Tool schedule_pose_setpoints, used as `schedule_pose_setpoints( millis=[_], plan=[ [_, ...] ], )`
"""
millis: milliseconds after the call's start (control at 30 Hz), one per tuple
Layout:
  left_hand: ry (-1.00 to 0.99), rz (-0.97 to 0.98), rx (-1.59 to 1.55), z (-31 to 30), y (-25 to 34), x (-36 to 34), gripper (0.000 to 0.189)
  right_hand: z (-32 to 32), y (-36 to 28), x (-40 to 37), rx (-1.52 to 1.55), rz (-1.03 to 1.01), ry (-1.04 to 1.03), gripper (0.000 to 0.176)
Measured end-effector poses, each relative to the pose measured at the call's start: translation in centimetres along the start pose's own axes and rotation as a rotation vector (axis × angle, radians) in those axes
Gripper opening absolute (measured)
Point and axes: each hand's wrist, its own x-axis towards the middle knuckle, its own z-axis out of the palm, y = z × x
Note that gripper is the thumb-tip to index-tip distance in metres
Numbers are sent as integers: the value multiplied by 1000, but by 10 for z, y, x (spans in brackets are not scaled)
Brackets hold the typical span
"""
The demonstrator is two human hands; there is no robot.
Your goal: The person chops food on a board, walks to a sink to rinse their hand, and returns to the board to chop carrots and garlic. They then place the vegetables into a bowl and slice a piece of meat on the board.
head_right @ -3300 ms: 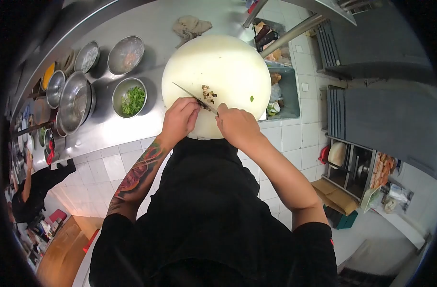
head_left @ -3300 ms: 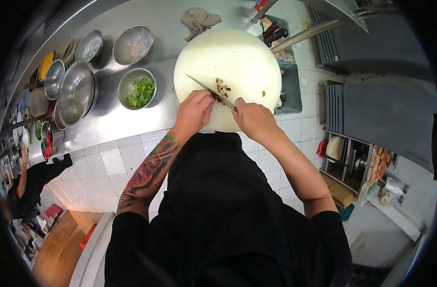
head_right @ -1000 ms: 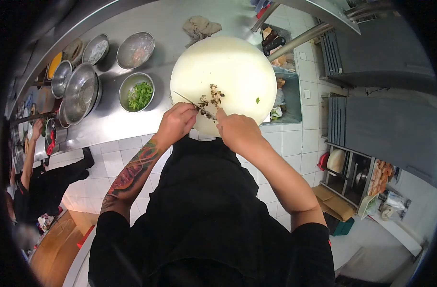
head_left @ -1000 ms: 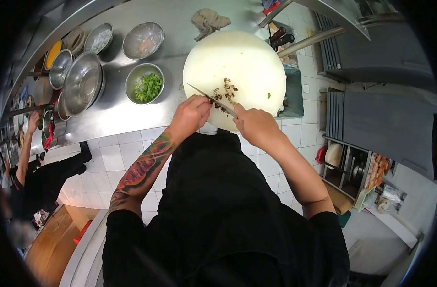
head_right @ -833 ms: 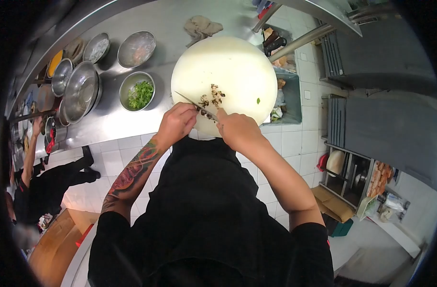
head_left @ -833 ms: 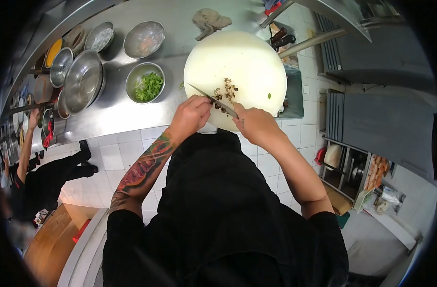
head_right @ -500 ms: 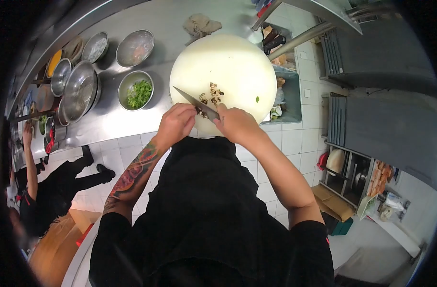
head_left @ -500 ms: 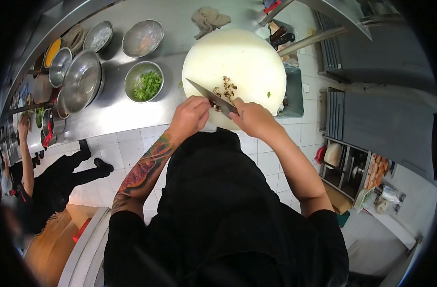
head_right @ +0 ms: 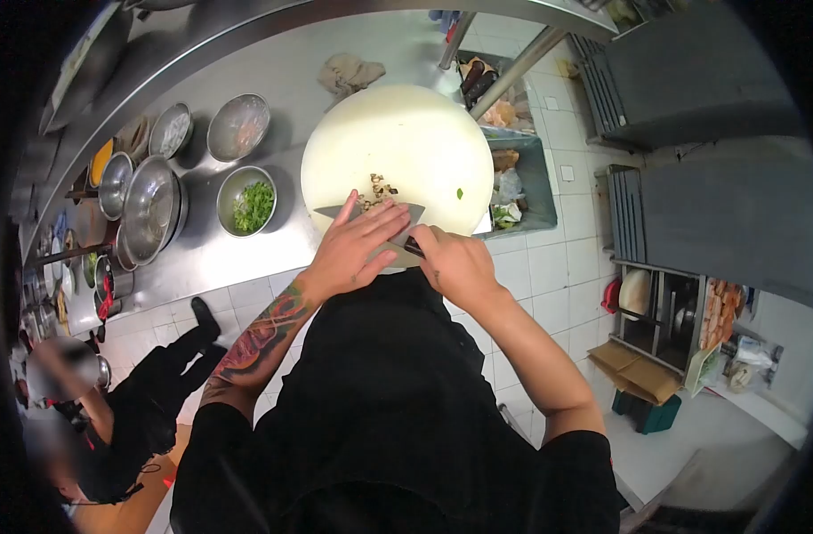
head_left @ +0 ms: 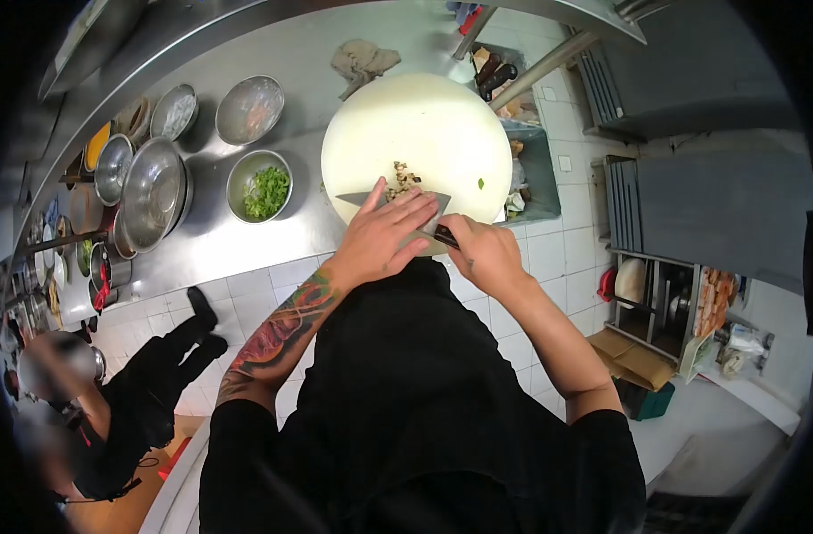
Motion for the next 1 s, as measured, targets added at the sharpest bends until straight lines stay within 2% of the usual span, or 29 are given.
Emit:
schedule_pose_setpoints(
  millis=[33,67,133,167,233,267,400,433,500,600,667,700,767,800,867,1000],
  plan=[
    [-82,8,44,0,-3,1,60,-4,5,-7,3,8,3,38],
    [-89,11,44,-1,-9,1,60,-11,9,-13,23,-6,1,39],
    [-126,-18,115,-6,-21,1,76,-29,20,-26,72,27,-29,39],
    [-128,-18,117,-7,-24,-2,76,-37,30,-31,75,27,-27,39],
    [112,-127,-23,-7,-29,-10,89,-45,46,-34,172,96,17,37],
    [114,-140,-14,2,-33,-15,102,-41,54,-28,157,116,55,36],
    [180,-178,105,42,-19,-6,111,-7,55,8,184,108,161,37],
    [178,-181,109,45,-23,-3,111,5,48,15,110,138,127,38],
    [362,-285,200,48,-30,6,109,27,31,20,22,179,64,41],
    [455,-286,85,40,-33,1,97,32,10,4,16,191,-15,39],
    [466,-310,40,42,-30,-5,84,29,17,-7,156,16,95,35],
    [466,-316,44,44,-31,-6,84,25,27,-10,160,12,92,35],
    [394,-307,30,45,-35,-5,80,8,54,-16,699,311,-25,29],
    [395,-313,31,43,-37,-3,80,-3,67,-21,700,309,-30,29],
    [336,-323,66,35,-44,8,72,-22,87,-26,1155,692,-241,28],
    [295,-268,87,37,-50,34,67,23,78,-47,1285,785,-147,21]
  ],
)
